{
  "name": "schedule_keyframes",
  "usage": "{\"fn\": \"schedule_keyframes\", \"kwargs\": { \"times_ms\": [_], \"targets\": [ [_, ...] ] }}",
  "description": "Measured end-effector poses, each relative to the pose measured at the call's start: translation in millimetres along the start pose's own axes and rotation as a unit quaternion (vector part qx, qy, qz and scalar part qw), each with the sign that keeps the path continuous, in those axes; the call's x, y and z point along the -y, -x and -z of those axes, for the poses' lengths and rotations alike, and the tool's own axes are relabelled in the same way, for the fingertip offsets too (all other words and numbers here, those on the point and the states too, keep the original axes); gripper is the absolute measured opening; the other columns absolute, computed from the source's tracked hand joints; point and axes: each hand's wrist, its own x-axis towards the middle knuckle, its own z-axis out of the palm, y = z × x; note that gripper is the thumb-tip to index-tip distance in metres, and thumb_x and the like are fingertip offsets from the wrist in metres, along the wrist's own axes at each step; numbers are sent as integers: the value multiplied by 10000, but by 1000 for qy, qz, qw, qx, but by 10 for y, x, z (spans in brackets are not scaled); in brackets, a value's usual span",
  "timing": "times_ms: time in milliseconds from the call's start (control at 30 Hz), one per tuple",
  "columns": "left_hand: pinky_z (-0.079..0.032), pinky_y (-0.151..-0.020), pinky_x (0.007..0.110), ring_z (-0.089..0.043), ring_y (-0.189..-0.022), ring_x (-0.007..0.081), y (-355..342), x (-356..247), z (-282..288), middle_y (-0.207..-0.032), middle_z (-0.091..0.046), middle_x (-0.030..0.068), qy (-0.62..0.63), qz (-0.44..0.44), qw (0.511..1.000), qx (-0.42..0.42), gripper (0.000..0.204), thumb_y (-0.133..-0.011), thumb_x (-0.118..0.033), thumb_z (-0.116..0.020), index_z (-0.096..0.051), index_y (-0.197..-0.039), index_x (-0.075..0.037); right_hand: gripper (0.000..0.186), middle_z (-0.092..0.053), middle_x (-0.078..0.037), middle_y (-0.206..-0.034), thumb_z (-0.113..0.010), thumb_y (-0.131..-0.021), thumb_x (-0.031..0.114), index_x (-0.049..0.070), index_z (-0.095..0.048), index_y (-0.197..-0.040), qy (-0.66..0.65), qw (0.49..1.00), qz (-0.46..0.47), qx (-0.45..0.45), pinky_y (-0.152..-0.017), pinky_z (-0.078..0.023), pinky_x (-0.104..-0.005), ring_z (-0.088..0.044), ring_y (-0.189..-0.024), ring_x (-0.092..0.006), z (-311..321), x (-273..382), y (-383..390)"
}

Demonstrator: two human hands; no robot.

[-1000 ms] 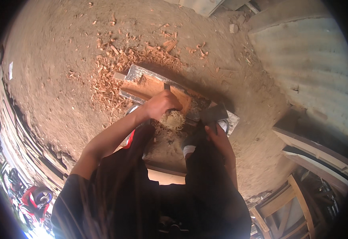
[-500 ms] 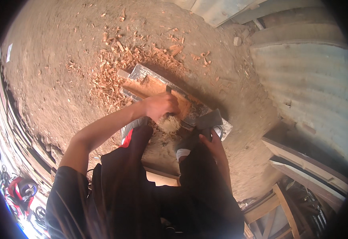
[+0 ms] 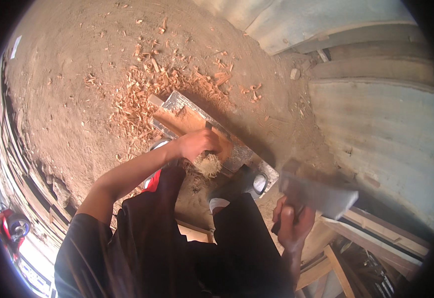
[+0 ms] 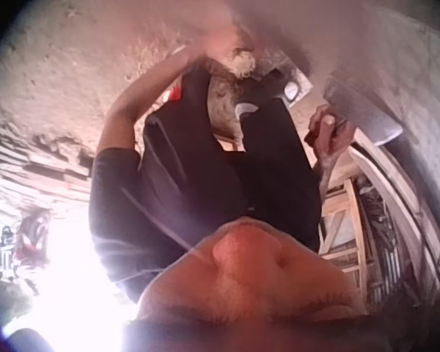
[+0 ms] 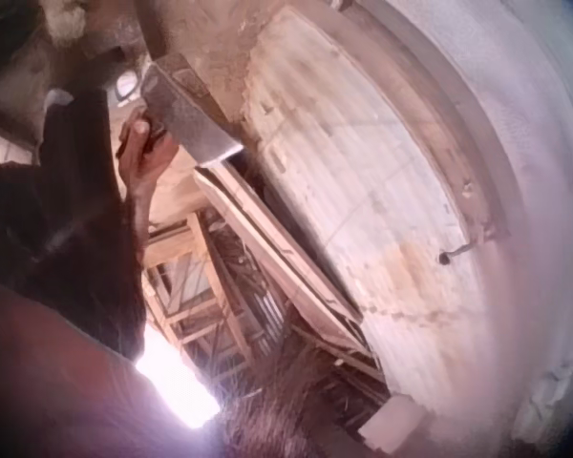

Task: The person uses a chisel and mallet to carve a rectangular groove into a piece of wood clamped to a workbench. They repeatedly strike the chisel to remove wood chips and occasionally clear debris from the groove.

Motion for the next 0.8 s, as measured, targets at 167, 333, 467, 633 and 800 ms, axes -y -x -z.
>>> {"fn": "schedule_keyframes", "kwargs": {
  "times_ms": [167, 333, 467, 633, 800],
  "targets": [
    [-492, -655, 488, -641, -748, 391, -69, 42, -2, -727, -622, 175, -6, -14, 999, -35, 288, -709, -276, -752, -598, -749, -36, 276, -693, -217, -842, -664, -989, 233, -8, -648, -1123, 309, 927, 166, 135, -615, -548, -471, -677, -725, -457, -349, -279, -122],
    [-510, -691, 490, -649, -775, 395, 153, -44, -111, -752, -630, 176, -43, 22, 999, 15, 222, -700, -192, -746, -614, -765, -26, 298, -717, -234, -991, -702, -961, 189, -8, -644, -1177, 313, 927, -25, 207, -712, -558, -487, -702, -859, -458, -297, -402, 3],
    [-516, -736, 486, -651, -828, 411, 177, -52, -157, -822, -644, 192, -7, 62, 998, -27, 211, -694, -156, -735, -612, -795, -17, 295, -721, -216, -913, -728, -923, 143, -13, -651, -1162, 333, 923, 47, 186, -695, -570, -438, -733, -849, -390, -140, -201, -21],
    [-512, -810, 479, -644, -937, 400, 46, -194, -279, -923, -658, 175, -43, 39, 997, -48, 275, -665, -144, -743, -605, -867, -18, 202, -700, -172, -839, -673, -861, 19, -7, -643, -1060, 286, 930, -79, 218, -706, -539, -315, -733, -839, -210, -41, 53, -263],
    [-502, -814, 467, -633, -930, 378, 151, -479, -513, -930, -640, 148, 43, 159, 950, -266, 272, -719, -123, -768, -626, -933, -34, 137, -631, -63, -797, -667, -892, 46, 16, -633, -1022, 197, 943, -128, 237, -691, -495, -303, -605, -728, -143, -43, -472, -249]
  ]
}}
